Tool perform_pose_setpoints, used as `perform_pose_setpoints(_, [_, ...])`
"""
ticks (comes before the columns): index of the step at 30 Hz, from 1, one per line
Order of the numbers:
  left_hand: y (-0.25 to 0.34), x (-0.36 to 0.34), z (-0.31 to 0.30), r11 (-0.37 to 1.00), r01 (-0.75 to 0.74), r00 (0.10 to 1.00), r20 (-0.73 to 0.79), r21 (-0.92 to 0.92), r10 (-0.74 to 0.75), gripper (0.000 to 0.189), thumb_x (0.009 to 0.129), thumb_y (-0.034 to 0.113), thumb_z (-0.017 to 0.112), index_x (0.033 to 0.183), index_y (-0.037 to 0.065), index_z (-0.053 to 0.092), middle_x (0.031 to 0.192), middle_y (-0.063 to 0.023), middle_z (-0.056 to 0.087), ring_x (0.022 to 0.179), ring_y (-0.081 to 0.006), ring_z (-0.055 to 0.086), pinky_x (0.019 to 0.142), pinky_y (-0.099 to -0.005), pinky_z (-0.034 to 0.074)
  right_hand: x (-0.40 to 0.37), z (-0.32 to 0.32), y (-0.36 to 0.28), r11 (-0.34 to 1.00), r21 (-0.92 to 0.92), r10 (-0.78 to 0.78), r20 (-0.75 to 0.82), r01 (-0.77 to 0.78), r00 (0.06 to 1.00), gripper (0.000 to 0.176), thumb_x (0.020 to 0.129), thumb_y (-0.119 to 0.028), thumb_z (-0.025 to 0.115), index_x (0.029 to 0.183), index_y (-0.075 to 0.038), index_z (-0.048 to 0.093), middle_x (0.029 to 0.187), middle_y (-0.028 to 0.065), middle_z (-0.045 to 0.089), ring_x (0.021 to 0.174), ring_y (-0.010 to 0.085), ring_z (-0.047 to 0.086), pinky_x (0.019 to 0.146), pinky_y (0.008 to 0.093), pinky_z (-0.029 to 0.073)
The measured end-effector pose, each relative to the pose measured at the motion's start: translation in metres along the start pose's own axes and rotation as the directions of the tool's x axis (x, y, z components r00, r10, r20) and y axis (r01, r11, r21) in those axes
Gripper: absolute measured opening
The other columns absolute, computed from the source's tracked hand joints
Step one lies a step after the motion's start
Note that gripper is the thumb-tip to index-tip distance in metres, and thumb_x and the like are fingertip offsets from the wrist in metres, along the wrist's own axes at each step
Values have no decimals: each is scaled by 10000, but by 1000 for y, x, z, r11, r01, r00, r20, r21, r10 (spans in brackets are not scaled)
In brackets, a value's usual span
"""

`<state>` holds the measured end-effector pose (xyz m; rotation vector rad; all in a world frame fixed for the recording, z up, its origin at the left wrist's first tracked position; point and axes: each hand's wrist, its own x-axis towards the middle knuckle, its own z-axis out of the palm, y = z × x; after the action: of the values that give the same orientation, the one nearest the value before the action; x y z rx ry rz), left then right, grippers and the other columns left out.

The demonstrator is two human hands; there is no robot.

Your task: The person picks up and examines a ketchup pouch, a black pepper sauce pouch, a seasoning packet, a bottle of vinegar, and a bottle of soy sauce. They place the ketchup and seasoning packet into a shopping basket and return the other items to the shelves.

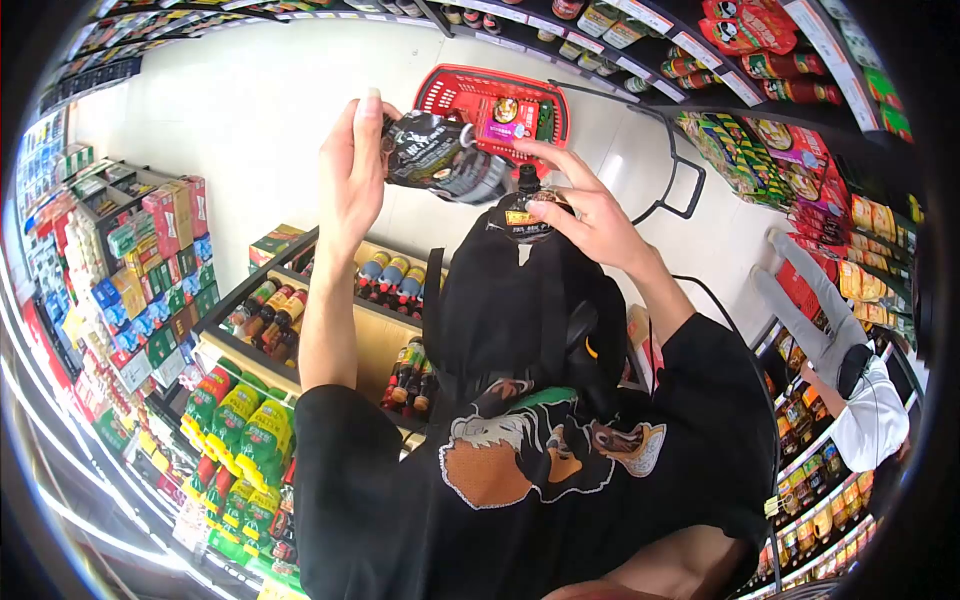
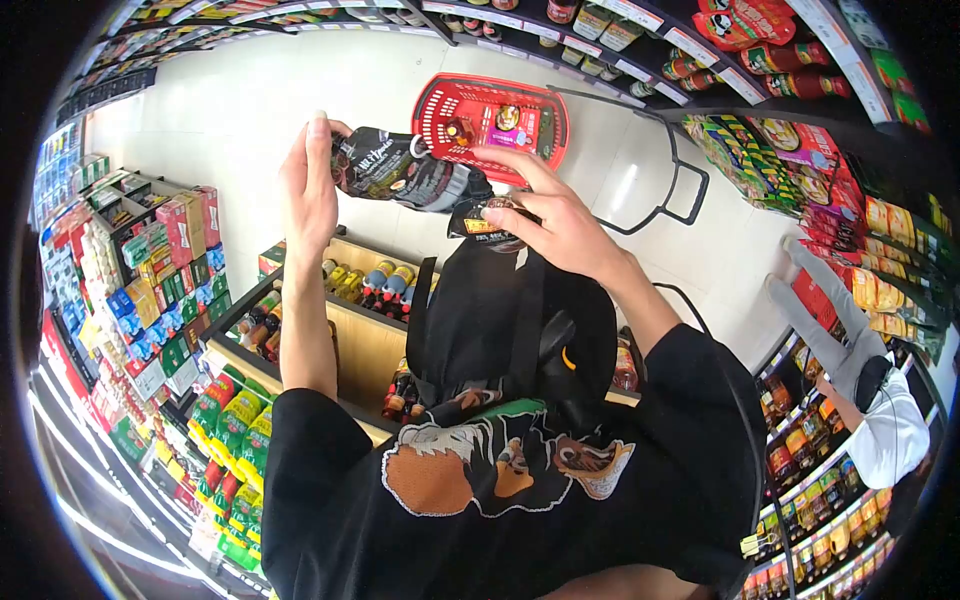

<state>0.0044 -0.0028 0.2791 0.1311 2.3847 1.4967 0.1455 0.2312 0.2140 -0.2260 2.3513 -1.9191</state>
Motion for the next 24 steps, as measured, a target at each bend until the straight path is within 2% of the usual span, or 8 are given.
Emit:
perform_pose_setpoints(5, [24, -2, -7, 921, 157, 969, 235, -357, -74, 405, 1053, 396, 516, 943, 32, 656, 706, 37, 585, 604, -11, 488, 537, -190, 372, -7, 7, -13, 989, 148, -41, 78, 30, 996, 347, 1017, -227, 582, 1076, 96, 693, 1535, 193, 421, 1409, 306, 424, 1133, 405, 344])
perform_pose_setpoints(8, [46, -6, 3, 830, 234, 942, 329, -506, -65, 397, 1031, 395, 562, 923, 26, 662, 766, -1, 655, 647, -29, 578, 580, -200, 460, -18, 6, -21, 917, 309, 231, 110, -254, 967, 416, 1043, -278, 558, 1212, 92, 642, 1339, 153, 618, 1320, 222, 491, 1101, 352, 364])
perform_pose_setpoints(11, [48, -5, 12, 831, 181, 962, 271, -527, -37, 404, 1030, 401, 564, 907, 29, 662, 795, -10, 663, 666, -26, 586, 591, -198, 464, -28, 9, -15, 906, 352, 224, 73, -235, 972, 419, 1040, -284, 564, 1252, 73, 625, 1263, 150, 660, 1296, 194, 503, 1088, 337, 376])
perform_pose_setpoints(15, [54, -15, 27, 773, 128, 977, 214, -622, 10, 419, 998, 401, 618, 1008, -12, 690, 848, -49, 671, 762, -82, 626, 740, -235, 506, -34, 8, -30, 897, 375, 262, -19, -236, 965, 366, 1044, -271, 564, 1184, 51, 669, 1105, 69, 692, 1051, 99, 580, 941, 288, 471])
perform_pose_setpoints(17, [45, -24, 44, 749, 131, 985, 168, -649, -26, 419, 943, 379, 699, 1098, -10, 697, 1001, -73, 715, 894, -101, 654, 837, -268, 505, -37, 4, -31, 892, 371, 286, -22, -258, 958, 355, 1044, -263, 565, 1156, 56, 673, 1065, 49, 690, 1014, 84, 575, 914, 280, 477])
perform_pose_setpoints(21, [49, -39, 56, 757, 107, 982, 190, -644, 22, 308, 920, 272, 741, 1064, 2, 714, 984, -45, 730, 860, -80, 652, 810, -252, 506, -41, -10, -42, 833, 390, 426, 4, -394, 905, 340, 1038, -245, 578, 1100, 76, 672, 1018, 58, 701, 995, 82, 575, 895, 279, 481])
perform_pose_setpoints(22, [47, -41, 56, 774, 100, 984, 177, -625, 16, 290, 926, 266, 735, 1041, 0, 720, 961, -37, 730, 837, -73, 648, 789, -247, 506, -42, -8, -42, 834, 388, 426, 2, -393, 905, 340, 1038, -245, 578, 1100, 76, 672, 1018, 58, 701, 995, 82, 575, 895, 279, 481])
perform_pose_setpoints(24, [45, -42, 59, 802, 49, 991, 129, -596, 35, 258, 941, 252, 719, 996, 1, 734, 914, -14, 723, 786, -56, 629, 730, -235, 498, -43, 0, -38, 940, 324, 176, -182, -110, 967, 344, 1029, -240, 592, 1094, 89, 668, 1048, 89, 704, 993, 98, 584, 891, 285, 482])
